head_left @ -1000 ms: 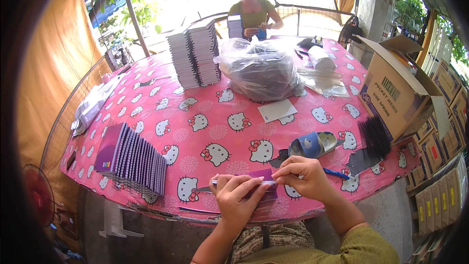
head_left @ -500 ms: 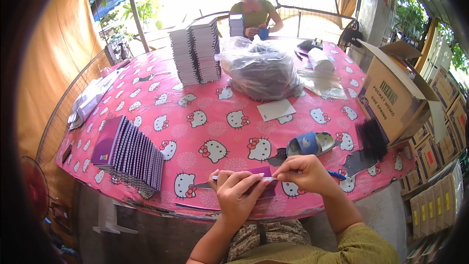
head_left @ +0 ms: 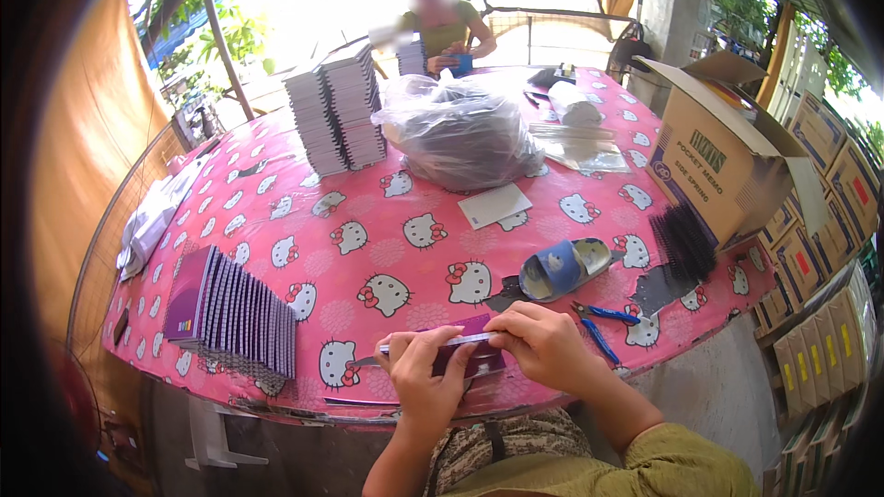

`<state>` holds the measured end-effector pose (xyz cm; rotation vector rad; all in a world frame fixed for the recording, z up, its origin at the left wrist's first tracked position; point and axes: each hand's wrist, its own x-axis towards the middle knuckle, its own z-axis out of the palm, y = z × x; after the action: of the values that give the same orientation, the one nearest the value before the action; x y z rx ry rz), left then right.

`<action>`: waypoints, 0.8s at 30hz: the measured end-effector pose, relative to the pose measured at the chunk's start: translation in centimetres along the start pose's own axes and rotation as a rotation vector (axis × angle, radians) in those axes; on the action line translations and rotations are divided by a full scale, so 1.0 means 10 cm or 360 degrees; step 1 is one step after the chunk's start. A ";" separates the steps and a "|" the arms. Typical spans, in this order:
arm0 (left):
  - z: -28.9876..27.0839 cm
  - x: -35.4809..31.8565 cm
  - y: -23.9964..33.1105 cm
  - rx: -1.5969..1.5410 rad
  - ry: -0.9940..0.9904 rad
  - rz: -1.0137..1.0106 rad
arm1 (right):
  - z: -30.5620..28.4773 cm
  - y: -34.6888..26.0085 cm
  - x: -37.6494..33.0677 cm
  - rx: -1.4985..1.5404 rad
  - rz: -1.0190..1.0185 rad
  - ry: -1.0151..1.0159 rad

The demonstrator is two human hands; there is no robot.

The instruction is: The person assembles notebooks by threading spiral bindings through pre-punched holes and using pliers to secure the ends.

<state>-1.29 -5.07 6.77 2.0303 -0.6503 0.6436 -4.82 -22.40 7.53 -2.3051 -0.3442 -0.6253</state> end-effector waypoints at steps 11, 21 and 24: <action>0.03 -0.05 -0.02 -0.0091 0.0093 0.0038 | -0.03 -0.10 -0.01 0.0028 0.0146 -0.0099; 0.06 -0.11 -0.09 -0.0195 0.0157 0.0018 | 0.06 -0.19 0.04 -0.0114 -0.0123 0.0128; 0.01 -0.13 -0.10 -0.0144 0.0153 0.0060 | 0.06 -0.25 0.06 -0.0185 -0.0090 0.0029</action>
<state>-1.57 -4.44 5.26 1.8957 -0.6505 0.7168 -5.10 -20.18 8.92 -2.4058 -0.3746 -0.7109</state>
